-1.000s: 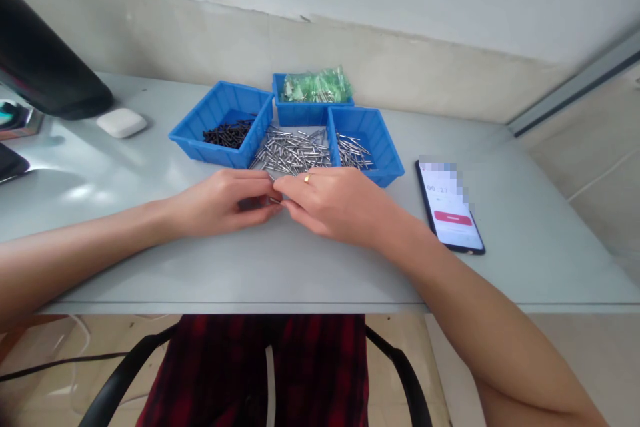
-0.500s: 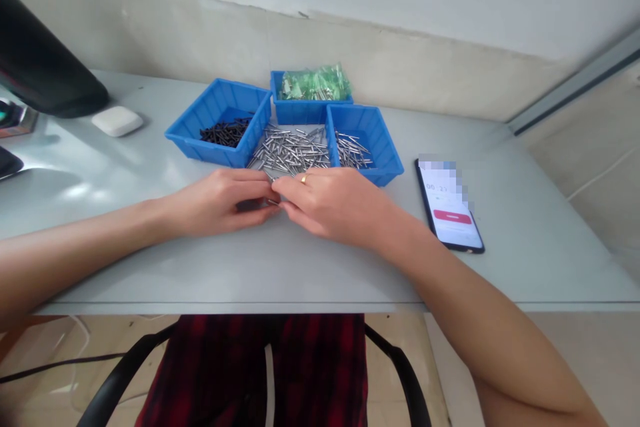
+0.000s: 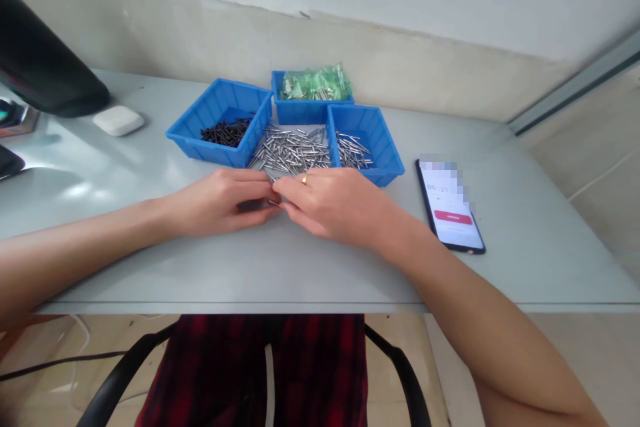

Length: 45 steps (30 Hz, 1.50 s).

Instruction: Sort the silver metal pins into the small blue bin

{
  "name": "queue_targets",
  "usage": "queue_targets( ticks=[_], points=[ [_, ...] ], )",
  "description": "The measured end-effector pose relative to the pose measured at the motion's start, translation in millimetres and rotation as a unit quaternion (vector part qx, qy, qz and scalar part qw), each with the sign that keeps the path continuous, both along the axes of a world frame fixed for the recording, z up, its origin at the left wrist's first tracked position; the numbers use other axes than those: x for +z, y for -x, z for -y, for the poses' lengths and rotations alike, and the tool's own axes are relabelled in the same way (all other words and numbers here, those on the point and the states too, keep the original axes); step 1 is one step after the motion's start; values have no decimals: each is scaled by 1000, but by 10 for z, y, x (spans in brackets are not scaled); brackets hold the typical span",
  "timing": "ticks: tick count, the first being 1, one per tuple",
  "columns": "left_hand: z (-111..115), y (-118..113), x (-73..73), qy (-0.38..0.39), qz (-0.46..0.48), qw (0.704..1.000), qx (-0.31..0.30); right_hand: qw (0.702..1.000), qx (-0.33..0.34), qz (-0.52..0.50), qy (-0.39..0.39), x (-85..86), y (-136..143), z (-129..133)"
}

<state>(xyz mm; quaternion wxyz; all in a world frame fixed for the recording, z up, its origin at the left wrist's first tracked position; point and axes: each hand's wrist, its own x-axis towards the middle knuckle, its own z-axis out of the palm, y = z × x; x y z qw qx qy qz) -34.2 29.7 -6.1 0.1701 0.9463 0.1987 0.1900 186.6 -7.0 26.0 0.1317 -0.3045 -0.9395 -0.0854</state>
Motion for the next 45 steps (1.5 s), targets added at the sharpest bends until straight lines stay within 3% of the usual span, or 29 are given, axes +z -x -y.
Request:
queue_targets(
  ticks=[13, 29, 38, 45],
  points=[
    [2, -5, 11, -7, -2, 1000, -4, 1000, 2, 1, 4, -10, -2, -1],
    [41, -40, 59, 26, 64, 996, 55, 1000, 7, -19, 2, -13, -16, -46],
    [37, -35, 70, 25, 26, 999, 39, 998, 61, -12, 5, -57, 15, 3],
    [37, -39, 58, 25, 20, 998, 46, 999, 51, -4, -4, -73, 30, -8]
  ],
)
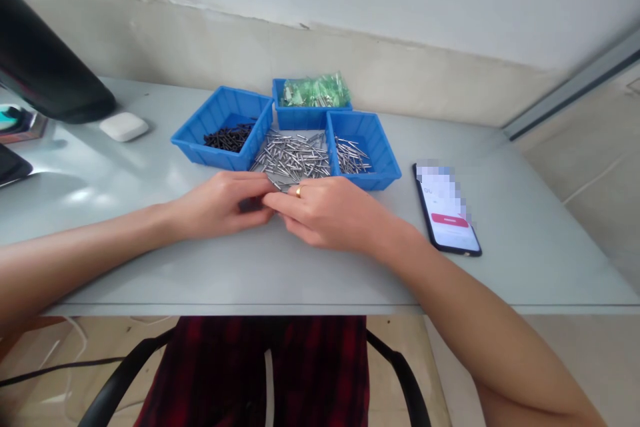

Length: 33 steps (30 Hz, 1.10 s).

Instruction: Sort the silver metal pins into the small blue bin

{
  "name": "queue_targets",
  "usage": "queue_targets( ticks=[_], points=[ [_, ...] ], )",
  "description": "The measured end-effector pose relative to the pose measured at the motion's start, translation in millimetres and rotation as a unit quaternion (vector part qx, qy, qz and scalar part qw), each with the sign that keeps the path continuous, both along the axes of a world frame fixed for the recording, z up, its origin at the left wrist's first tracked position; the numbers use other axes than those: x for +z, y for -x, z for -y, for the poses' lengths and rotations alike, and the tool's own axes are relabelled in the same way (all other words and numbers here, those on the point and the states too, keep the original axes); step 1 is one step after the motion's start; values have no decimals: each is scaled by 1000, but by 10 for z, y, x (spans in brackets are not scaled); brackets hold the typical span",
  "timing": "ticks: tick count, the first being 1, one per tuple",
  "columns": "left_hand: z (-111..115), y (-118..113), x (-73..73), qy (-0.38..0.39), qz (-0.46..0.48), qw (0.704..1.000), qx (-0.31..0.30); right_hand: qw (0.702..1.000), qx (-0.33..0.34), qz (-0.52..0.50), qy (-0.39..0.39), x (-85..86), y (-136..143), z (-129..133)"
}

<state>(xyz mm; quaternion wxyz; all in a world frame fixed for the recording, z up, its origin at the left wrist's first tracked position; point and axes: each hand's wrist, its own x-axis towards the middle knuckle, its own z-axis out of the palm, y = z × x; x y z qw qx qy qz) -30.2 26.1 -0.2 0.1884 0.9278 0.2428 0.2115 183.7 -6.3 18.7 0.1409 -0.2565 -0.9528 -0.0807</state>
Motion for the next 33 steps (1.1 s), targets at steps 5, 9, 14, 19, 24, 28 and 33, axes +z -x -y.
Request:
queue_targets(
  ticks=[5, 9, 14, 19, 24, 28, 33],
  points=[
    [4, 0, 6, 4, 13, 1000, 0, 1000, -13, -11, 7, 25, -19, -7],
    [10, -2, 1, -4, 36, 999, 5, 1000, -24, -14, 9, 50, -44, -32],
    [11, -1, -13, -9, 41, 999, 22, 999, -34, -11, 19, 62, -48, -52],
    [10, 2, -18, -13, 42, 999, 28, 998, -58, 0, 36, 60, -41, -54],
    [12, 6, -17, -16, 56, 998, 20, 998, -57, 4, 39, 60, -37, -56],
    [18, 14, -9, -7, 62, 998, 13, 997, -58, 13, 42, 63, -34, -51],
    [18, 7, -13, -7, 66, 998, 9, 997, -60, 21, 54, 58, -34, -48]
  ],
)
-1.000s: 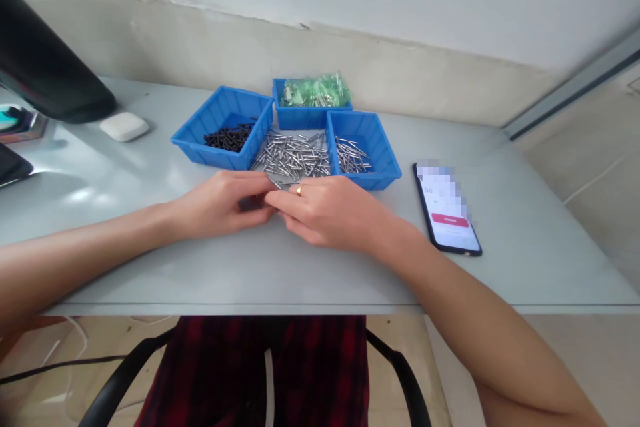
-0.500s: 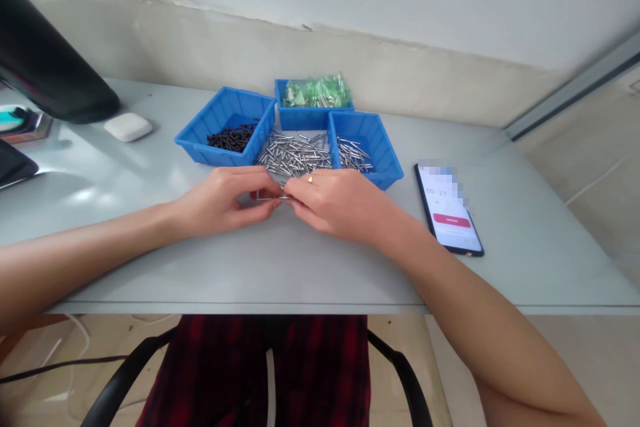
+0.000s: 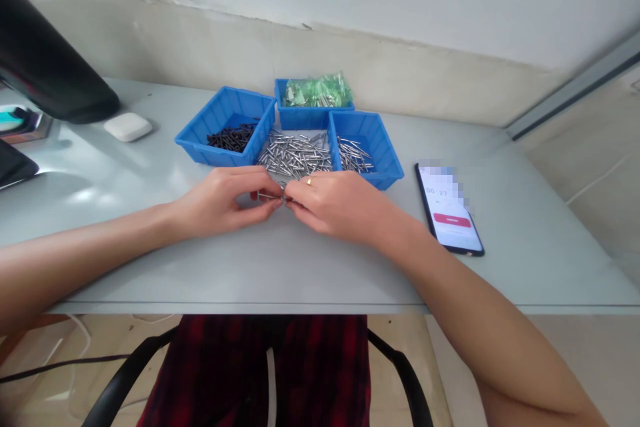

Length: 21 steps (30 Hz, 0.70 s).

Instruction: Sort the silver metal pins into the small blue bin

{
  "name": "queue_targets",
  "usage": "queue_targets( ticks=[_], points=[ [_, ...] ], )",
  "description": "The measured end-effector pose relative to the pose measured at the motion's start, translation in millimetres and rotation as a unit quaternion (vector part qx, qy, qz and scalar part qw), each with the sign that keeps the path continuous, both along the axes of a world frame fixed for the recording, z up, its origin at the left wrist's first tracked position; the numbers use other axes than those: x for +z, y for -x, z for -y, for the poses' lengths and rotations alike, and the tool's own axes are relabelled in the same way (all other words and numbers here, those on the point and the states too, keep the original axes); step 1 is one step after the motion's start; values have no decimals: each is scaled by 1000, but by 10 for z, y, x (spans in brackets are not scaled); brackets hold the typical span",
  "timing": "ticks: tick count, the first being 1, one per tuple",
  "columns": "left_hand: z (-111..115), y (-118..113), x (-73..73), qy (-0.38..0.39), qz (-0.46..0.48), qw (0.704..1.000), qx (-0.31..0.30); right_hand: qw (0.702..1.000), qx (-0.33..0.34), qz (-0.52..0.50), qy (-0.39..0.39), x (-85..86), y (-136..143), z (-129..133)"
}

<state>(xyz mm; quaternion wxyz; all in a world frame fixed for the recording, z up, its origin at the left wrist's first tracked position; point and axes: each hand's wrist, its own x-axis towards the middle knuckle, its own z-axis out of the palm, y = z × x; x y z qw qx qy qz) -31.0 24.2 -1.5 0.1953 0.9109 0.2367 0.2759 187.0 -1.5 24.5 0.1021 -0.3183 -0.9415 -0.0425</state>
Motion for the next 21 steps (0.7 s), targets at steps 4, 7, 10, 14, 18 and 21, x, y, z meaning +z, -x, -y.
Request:
queue_targets(
  ticks=[4, 7, 10, 14, 18, 21],
  points=[
    [-6, -7, -2, -3, 1, 1000, 0, 1000, -4, 5, 1, -3, -2, -1],
    [-3, -1, 1, -4, 0, 1000, 3, 1000, -6, 10, 3, -4, -2, 2],
    [2, 4, 2, 0, -6, 1000, -2, 1000, -6, 11, -2, -4, -1, 4],
    [-1, 3, 3, 3, -15, 1000, -9, 1000, -10, 18, 6, 0, 2, 8],
    [-13, 0, 5, 7, -23, 1000, -13, 1000, -13, 24, 11, 5, 4, 10],
    [-17, 4, 7, 8, -25, 1000, -17, 999, -13, 28, 8, 3, 7, 7]
  ],
)
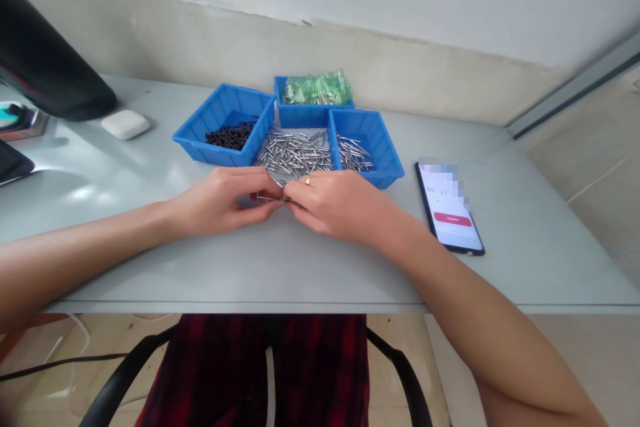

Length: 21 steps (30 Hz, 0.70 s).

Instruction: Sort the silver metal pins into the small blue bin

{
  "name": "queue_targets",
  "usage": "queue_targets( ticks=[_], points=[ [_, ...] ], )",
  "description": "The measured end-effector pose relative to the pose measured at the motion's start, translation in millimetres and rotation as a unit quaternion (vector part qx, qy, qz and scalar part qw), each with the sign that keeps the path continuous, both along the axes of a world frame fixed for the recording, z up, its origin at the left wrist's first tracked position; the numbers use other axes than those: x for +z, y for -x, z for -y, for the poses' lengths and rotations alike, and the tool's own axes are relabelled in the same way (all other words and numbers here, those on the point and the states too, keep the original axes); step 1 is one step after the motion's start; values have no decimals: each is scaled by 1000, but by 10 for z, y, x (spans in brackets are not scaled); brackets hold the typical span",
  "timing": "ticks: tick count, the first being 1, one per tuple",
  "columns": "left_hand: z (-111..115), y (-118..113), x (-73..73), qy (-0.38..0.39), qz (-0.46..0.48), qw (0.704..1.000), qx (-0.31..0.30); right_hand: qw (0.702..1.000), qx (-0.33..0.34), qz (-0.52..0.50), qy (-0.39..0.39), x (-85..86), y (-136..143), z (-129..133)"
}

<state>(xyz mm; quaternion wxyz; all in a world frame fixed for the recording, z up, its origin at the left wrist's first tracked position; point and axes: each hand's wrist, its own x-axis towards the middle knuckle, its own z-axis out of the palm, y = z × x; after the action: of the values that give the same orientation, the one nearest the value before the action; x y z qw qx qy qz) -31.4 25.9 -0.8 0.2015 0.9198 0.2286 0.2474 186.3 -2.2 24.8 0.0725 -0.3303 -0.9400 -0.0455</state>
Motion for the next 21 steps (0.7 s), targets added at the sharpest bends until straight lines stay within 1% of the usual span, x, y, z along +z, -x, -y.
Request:
queue_targets(
  ticks=[11, 21],
  points=[
    [3, -5, -6, -3, -4, 1000, -9, 1000, 6, -3, -10, 7, -7, 9],
    [1, 6, -7, 1, -8, 1000, -9, 1000, -1, 2, 2, 4, -10, 11]
  ],
)
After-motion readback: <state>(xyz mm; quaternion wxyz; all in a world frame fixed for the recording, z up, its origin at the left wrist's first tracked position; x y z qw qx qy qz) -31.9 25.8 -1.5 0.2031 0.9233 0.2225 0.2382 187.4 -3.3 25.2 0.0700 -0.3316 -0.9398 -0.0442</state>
